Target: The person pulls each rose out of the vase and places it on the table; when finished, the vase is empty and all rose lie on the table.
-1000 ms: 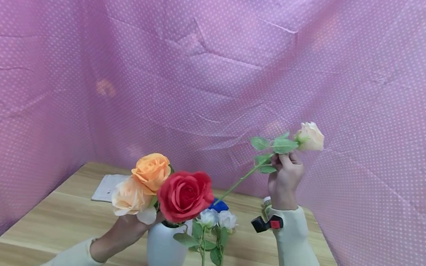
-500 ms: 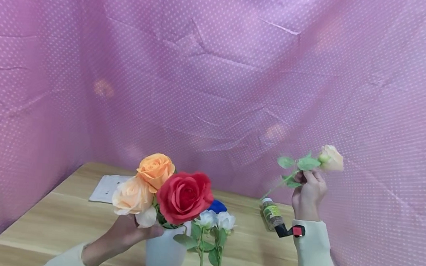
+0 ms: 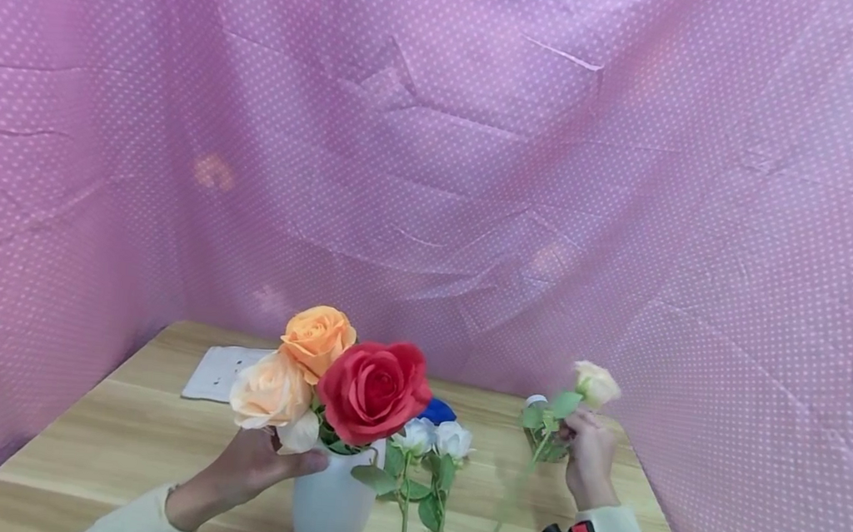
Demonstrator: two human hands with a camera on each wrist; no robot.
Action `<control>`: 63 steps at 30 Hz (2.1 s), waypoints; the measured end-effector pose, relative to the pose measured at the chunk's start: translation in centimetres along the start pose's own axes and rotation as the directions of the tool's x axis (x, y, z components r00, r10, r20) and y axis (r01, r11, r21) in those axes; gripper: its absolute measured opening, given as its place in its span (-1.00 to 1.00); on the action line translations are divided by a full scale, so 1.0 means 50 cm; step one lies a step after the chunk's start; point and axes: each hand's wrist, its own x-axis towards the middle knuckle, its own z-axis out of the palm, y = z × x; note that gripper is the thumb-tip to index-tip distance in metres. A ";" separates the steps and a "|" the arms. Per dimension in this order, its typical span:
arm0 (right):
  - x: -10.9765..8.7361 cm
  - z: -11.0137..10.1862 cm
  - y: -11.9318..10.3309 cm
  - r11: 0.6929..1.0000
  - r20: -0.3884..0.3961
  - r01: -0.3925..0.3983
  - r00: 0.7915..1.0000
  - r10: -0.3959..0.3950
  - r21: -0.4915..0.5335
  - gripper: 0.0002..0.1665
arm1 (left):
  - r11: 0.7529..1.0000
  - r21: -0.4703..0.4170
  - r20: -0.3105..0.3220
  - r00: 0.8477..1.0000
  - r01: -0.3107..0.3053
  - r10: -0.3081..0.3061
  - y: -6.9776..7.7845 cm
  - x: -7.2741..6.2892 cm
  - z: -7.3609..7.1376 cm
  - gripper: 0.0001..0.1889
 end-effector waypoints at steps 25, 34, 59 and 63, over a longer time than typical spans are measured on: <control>-0.082 0.086 0.237 0.688 0.133 0.007 0.982 0.130 -0.726 -0.87 | 0.999 -0.020 -0.009 0.999 0.039 -0.039 -0.022 0.015 -0.007 -0.29; -0.094 0.107 0.250 0.532 0.185 0.146 0.982 0.021 -0.834 -0.82 | 1.000 0.010 0.009 1.000 -0.006 0.006 -0.030 0.022 -0.015 -0.29; -0.045 0.088 0.133 0.548 0.246 0.212 0.969 -0.012 -0.809 -0.91 | 0.998 0.043 0.020 0.999 -0.040 0.039 -0.035 0.035 -0.019 -0.24; -0.043 0.084 0.070 0.805 0.261 0.258 0.956 -0.133 -0.534 -0.82 | 0.999 0.037 0.021 0.999 -0.025 0.025 -0.032 0.032 -0.016 -0.25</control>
